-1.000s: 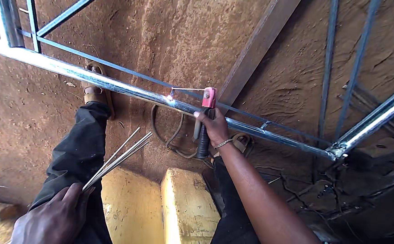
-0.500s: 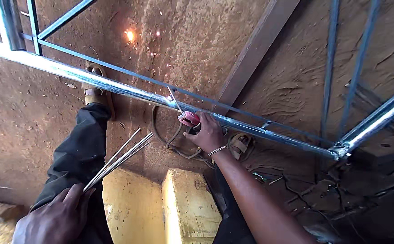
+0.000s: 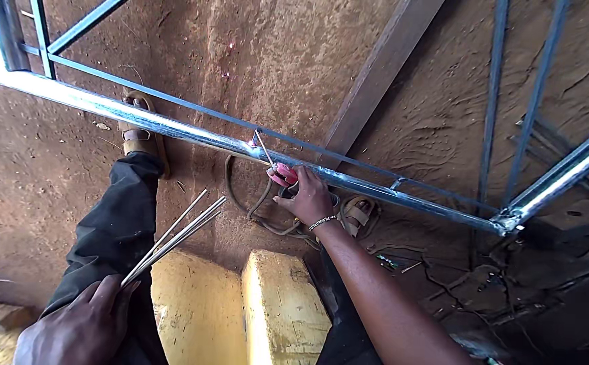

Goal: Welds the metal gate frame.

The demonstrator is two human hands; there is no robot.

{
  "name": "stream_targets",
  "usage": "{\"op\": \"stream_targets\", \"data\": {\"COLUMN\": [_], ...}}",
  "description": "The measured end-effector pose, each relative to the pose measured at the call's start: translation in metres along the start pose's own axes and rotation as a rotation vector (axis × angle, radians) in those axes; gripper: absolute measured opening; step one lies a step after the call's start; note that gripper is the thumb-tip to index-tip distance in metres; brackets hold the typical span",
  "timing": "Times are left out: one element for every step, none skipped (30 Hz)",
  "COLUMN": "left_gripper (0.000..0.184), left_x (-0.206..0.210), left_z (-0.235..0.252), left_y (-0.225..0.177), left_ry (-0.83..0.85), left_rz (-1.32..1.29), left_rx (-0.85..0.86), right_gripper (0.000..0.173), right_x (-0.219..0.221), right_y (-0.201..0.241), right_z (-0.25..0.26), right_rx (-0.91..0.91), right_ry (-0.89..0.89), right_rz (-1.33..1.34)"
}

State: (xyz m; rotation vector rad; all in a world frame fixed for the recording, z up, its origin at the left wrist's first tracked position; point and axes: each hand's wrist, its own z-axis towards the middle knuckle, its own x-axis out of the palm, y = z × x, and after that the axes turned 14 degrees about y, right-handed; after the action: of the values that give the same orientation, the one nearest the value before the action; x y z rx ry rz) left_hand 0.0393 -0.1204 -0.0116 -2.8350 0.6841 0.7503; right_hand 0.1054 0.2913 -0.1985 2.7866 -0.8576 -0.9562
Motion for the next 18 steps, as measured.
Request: {"op": "stream_targets", "data": {"left_gripper": [0.044,0.042,0.042,0.044,0.045,0.046,0.046,0.044,0.042,0.042,0.041,0.041,0.041,0.040,0.040,0.041,0.042,0.042], "left_x": [0.001,0.004,0.010,0.022,0.034,0.021,0.005,-0.006,-0.005,-0.003,0.000,0.003,0.004,0.005,0.007,0.007,0.008,0.007], "left_z": [0.000,-0.001,-0.001,-0.001,0.002,0.001,0.000,-0.001,-0.002,-0.003,-0.004,-0.005,-0.004,-0.004,-0.004,-0.004,-0.004,-0.004], "left_y": [0.002,0.005,0.009,0.016,0.021,0.013,0.004,-0.002,-0.001,0.000,0.003,0.005,0.006,0.007,0.007,0.007,0.008,0.008], "left_ry": [0.005,0.019,-0.004,-0.074,-0.170,-0.070,0.041,0.085,0.058,0.031,0.006,-0.016,-0.027,-0.031,-0.039,-0.042,-0.033,-0.022], "left_rz": [-0.008,-0.036,-0.059,-0.068,-0.062,-0.088,-0.116,-0.132,-0.117,-0.101,-0.090,-0.089,-0.089,-0.089,-0.085,-0.084,-0.088,-0.090], "left_rx": [-0.010,-0.038,-0.031,-0.017,0.016,-0.020,-0.060,-0.052,-0.012,0.018,0.039,0.044,0.044,0.042,0.040,0.033,0.026,0.030], "right_gripper": [0.079,0.075,0.065,0.053,0.046,0.045,0.049,0.063,0.073,0.080,0.081,0.080,0.080,0.081,0.081,0.082,0.080,0.079], "right_x": [0.000,0.000,-0.001,-0.008,-0.011,-0.011,-0.010,-0.010,-0.008,-0.006,-0.005,-0.005,-0.004,-0.002,0.000,0.000,-0.002,-0.002], "right_y": [0.001,0.003,0.004,0.010,0.012,0.011,0.009,0.007,0.005,0.003,0.002,0.002,0.002,0.000,-0.001,-0.001,0.000,0.002], "right_z": [0.000,-0.001,-0.003,-0.005,-0.005,-0.004,-0.003,-0.002,-0.001,-0.001,-0.001,-0.001,-0.001,0.000,0.001,0.001,0.002,0.002], "right_rx": [0.014,0.047,0.081,0.148,0.194,0.203,0.163,0.131,0.108,0.090,0.050,0.033,0.025,0.013,0.004,0.008,0.018,0.023], "right_ry": [0.021,0.060,0.101,0.190,0.249,0.246,0.198,0.164,0.125,0.102,0.074,0.064,0.060,0.048,0.038,0.048,0.055,0.055], "right_rz": [-0.008,-0.022,-0.027,-0.026,-0.025,-0.017,0.012,0.022,0.011,0.016,0.039,0.055,0.060,0.047,0.030,0.029,0.027,0.035]}}
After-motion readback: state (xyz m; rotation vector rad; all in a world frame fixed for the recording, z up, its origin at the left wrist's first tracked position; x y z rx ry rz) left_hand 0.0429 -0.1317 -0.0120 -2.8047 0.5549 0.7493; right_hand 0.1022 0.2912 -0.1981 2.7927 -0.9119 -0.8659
